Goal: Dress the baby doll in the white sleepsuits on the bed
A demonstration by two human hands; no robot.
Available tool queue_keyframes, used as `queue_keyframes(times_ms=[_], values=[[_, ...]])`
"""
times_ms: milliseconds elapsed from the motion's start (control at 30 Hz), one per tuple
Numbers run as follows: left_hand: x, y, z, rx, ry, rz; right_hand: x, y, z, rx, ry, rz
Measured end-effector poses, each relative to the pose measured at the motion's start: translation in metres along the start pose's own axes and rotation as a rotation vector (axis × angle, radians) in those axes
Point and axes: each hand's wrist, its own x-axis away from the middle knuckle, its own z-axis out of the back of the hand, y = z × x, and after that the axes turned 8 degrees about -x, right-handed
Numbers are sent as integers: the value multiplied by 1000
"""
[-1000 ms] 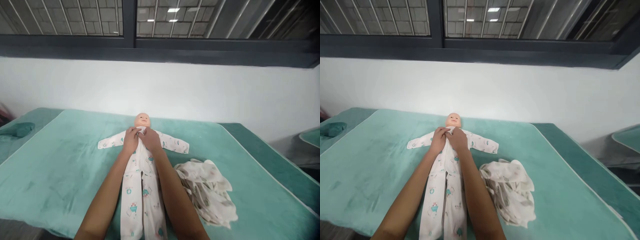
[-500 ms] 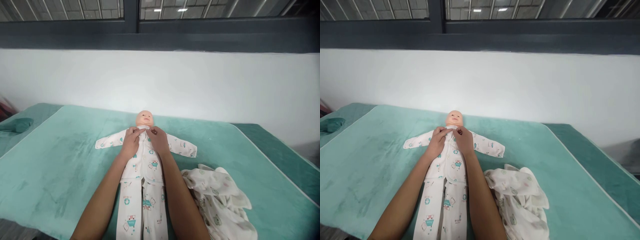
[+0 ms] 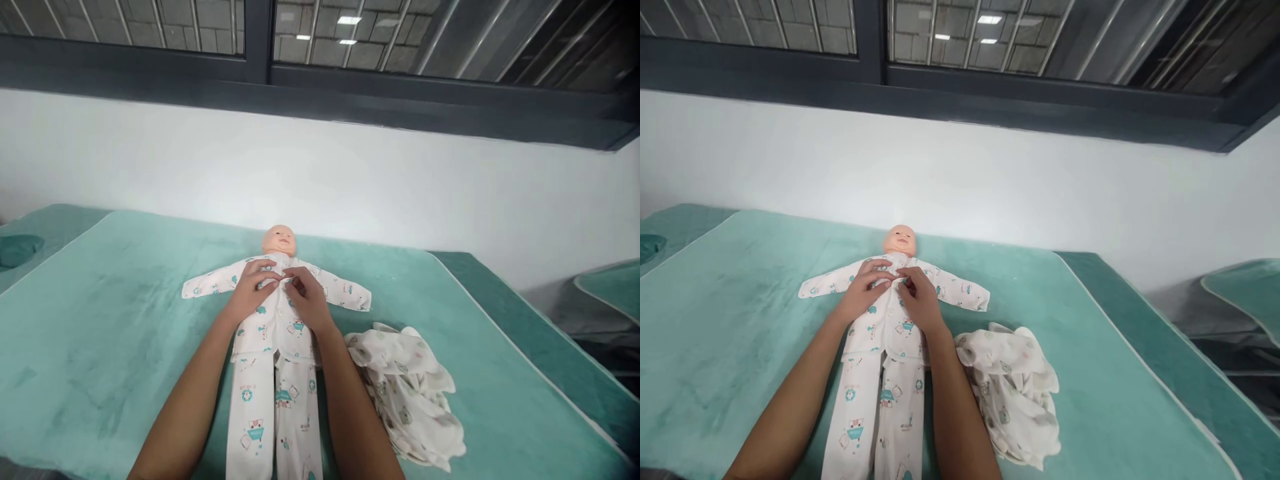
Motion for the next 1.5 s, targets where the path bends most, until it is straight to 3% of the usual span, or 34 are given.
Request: queue_keyframes(times_ms=[233,367,467,633,700,900,1500], values=[[0,4,1,-66,-13,-16,-2,1,2,-105,-39,-78],[-1,3,-3,-88,23,-30,-1,-1,5,-159,-42,-46],[1,4,4,20,3,-6,0,-8,8,-147,-69,-6],[8,12,32,135,-354,-3,3,-30,20,8,-320,51],[10,16,39,105,-434,-30,4,-37,25,39,-393,52],[10,21,37,-51,-412,-88,8,-41,29,137,-442,-9],[10,24,21,-166,-323,-118,9,-25,27,-275,-442,-207]])
